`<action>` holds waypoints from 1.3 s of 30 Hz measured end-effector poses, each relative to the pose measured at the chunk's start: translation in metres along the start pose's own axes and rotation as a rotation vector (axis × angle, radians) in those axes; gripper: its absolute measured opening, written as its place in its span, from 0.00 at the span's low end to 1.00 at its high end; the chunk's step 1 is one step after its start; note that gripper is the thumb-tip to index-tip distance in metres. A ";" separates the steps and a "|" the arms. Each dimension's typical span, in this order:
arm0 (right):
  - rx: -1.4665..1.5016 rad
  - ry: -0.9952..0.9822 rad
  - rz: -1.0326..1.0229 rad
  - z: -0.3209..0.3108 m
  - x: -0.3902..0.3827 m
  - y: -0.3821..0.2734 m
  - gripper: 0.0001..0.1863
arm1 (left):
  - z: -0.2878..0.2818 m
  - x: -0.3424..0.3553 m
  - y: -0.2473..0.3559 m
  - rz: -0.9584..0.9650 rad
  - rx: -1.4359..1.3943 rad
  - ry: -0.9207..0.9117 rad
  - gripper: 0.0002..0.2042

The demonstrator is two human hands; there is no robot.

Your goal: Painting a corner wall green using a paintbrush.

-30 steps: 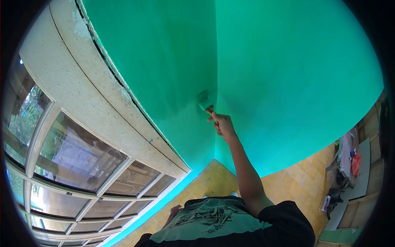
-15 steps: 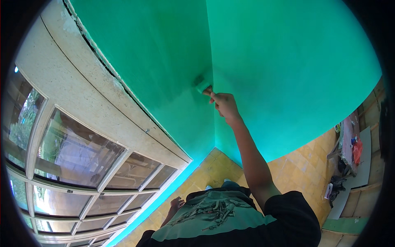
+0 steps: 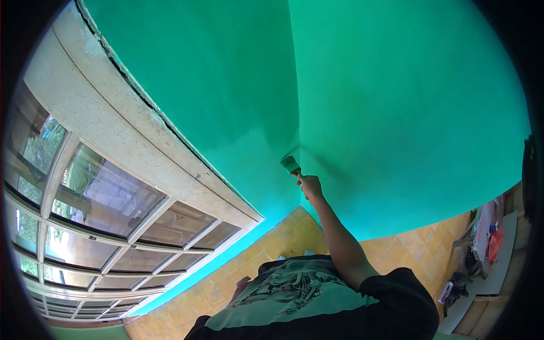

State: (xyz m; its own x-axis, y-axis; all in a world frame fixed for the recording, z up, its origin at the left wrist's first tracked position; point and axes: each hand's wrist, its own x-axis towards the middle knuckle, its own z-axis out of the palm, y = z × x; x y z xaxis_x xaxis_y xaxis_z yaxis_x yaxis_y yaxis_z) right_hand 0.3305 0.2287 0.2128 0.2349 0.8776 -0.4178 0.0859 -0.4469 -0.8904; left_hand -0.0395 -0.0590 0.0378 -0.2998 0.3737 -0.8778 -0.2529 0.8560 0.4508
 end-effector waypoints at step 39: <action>0.400 -0.277 -0.496 -0.019 -0.006 -0.099 0.22 | 0.073 0.015 -0.086 -0.011 -0.444 0.136 0.09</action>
State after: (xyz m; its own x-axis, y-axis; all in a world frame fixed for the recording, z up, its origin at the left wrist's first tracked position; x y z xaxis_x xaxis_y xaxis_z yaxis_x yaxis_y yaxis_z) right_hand 0.3393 0.2645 0.3073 -0.0003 0.9973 0.0729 -0.2571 0.0704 -0.9638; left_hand 0.0444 -0.1006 -0.0259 -0.4048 0.2898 -0.8673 -0.6176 0.6128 0.4930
